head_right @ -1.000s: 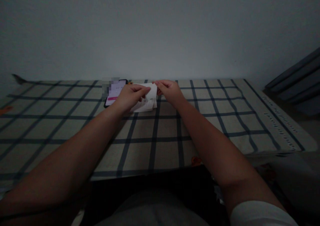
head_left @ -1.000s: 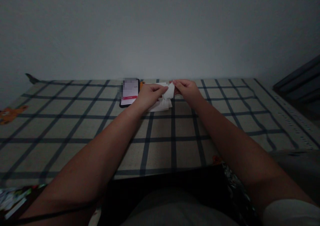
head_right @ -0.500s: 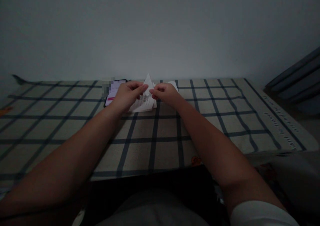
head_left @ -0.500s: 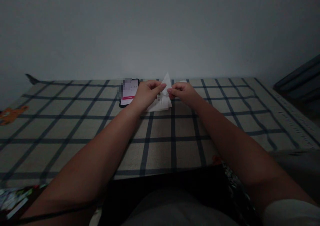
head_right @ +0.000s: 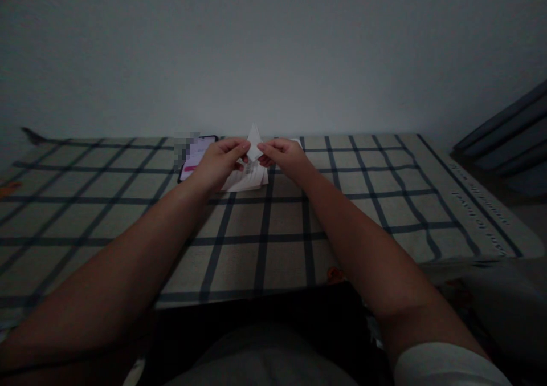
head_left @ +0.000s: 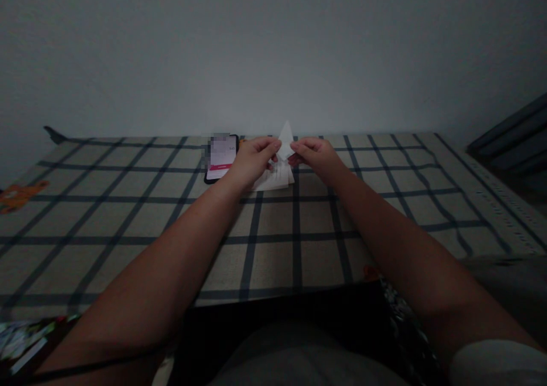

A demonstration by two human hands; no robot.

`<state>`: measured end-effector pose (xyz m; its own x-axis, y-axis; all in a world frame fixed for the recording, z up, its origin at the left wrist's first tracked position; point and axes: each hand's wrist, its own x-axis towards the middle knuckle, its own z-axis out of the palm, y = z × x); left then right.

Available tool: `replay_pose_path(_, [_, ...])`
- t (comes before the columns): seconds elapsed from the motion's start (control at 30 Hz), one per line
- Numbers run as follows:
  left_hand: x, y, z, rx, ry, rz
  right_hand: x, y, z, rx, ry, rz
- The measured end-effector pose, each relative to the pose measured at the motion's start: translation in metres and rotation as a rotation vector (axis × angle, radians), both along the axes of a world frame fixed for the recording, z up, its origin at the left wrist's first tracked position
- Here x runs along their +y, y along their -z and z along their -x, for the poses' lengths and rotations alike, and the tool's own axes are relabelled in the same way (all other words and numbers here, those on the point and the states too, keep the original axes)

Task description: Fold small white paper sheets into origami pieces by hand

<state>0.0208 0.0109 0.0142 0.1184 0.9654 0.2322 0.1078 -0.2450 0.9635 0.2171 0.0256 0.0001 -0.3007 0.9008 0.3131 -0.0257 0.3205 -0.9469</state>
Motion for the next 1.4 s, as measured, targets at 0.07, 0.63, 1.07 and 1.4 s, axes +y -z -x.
replay_pose_path(0.07, [-0.001,-0.001,0.0,-0.024,0.014,0.014,0.0,0.0,0.001,0.04,-0.027,0.002])
replay_pose_path(0.63, [0.005,0.009,-0.001,0.088,-0.122,-0.138,0.003,0.002,0.003,0.057,0.023,-0.011])
replay_pose_path(1.07, [-0.007,0.0,-0.008,-0.036,0.025,-0.008,0.0,-0.002,0.004,0.01,0.091,-0.045])
replay_pose_path(1.4, [-0.008,-0.001,-0.007,-0.107,0.086,0.068,0.002,-0.001,0.0,-0.094,0.149,-0.258])
